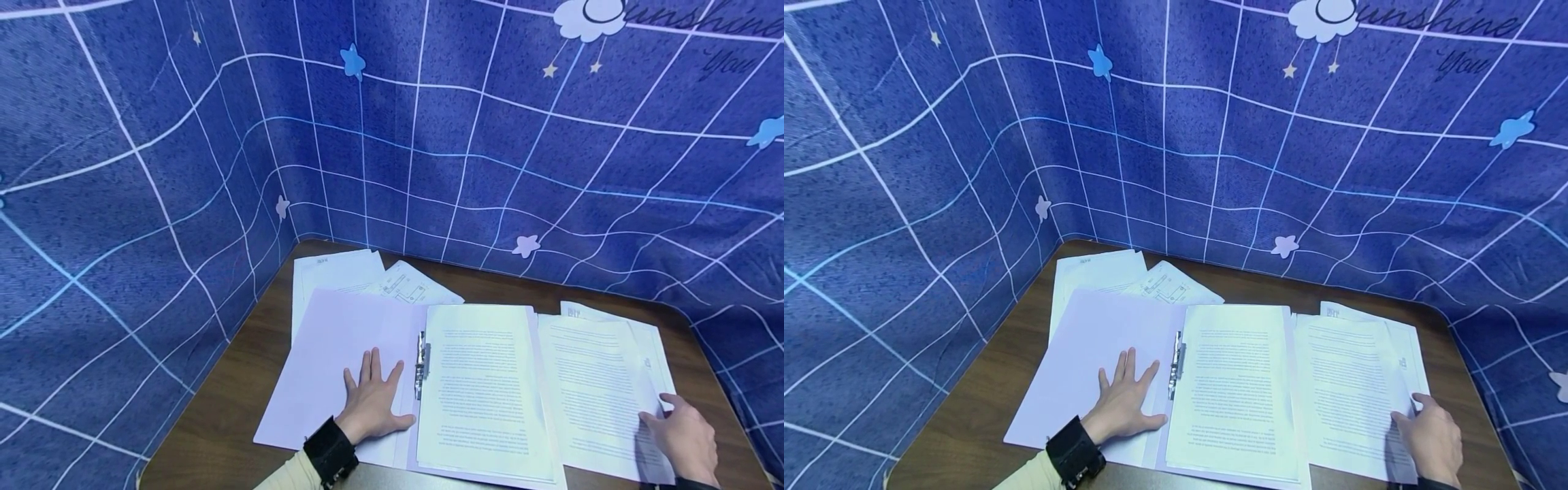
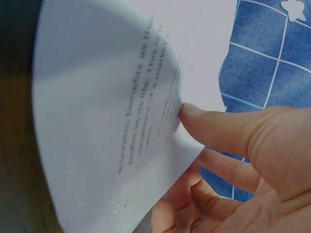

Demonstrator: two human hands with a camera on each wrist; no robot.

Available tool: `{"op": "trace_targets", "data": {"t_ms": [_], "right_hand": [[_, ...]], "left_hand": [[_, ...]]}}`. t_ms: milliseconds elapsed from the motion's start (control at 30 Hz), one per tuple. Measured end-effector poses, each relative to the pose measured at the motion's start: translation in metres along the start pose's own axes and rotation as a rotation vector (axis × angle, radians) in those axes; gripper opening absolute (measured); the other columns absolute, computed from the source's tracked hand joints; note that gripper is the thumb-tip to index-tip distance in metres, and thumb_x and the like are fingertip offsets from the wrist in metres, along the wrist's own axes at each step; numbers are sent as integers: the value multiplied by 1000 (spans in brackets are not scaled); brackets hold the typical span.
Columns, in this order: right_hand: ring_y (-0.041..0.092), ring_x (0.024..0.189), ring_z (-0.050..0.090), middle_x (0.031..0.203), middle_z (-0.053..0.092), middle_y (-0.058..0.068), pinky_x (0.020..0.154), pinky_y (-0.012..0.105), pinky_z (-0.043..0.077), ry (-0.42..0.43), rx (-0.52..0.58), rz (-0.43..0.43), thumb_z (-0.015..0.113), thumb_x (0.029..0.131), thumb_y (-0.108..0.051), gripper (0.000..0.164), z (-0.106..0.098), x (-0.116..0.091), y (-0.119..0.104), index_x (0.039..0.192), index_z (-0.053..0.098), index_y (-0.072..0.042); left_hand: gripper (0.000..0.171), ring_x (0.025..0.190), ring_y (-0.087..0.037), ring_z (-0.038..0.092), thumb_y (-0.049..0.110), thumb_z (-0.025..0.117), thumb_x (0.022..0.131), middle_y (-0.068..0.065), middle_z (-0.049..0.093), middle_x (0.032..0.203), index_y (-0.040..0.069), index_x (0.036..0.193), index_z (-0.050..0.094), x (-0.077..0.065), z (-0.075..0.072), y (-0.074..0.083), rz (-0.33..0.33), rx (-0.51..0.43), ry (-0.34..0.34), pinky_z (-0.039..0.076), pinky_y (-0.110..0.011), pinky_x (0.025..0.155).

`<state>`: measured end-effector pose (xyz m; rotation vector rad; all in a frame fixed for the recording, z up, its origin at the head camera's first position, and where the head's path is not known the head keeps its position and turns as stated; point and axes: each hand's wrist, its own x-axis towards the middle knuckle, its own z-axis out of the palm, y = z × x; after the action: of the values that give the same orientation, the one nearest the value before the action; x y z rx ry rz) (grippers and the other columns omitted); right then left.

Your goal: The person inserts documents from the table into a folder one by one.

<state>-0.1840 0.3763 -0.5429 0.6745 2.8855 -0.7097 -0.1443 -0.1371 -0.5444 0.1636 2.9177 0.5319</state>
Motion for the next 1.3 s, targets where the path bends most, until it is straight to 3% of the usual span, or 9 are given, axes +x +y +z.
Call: {"op": "trace_targets", "data": {"t_ms": [233,433,667,1067,1300], "right_hand": [[69,107,47,124,53,44,78,66,44,56,21,-44,72,88,-17,50,1,1,4,127,57,11],[68,106,48,122,56,42,76,66,44,62,31,-46,72,88,-17,47,1,0,5,124,59,11],[65,107,49,126,55,40,69,61,45,21,32,39,63,94,-24,40,-7,-4,4,124,63,3],[62,105,50,124,58,37,69,61,44,56,56,32,57,99,-29,38,-15,-4,3,122,63,1],[62,104,50,125,57,37,69,63,43,132,100,28,56,101,-31,38,-24,-7,-1,118,65,1]], "left_hand": [[98,152,-55,10,61,81,77,-37,14,163,14,155,46,-1,-1,0,6,-2,9,8,-84,107],[98,151,-55,9,60,81,77,-38,14,163,14,156,46,0,1,-1,7,-6,16,8,-84,107],[99,151,-55,9,61,81,77,-38,14,163,14,156,46,0,2,-2,12,-3,17,8,-84,107],[99,151,-56,9,60,81,77,-38,13,162,13,156,46,0,1,-3,20,-11,25,8,-85,107],[99,151,-55,8,60,81,77,-38,12,163,13,157,44,-1,1,-3,19,-19,16,7,-84,107]]}}
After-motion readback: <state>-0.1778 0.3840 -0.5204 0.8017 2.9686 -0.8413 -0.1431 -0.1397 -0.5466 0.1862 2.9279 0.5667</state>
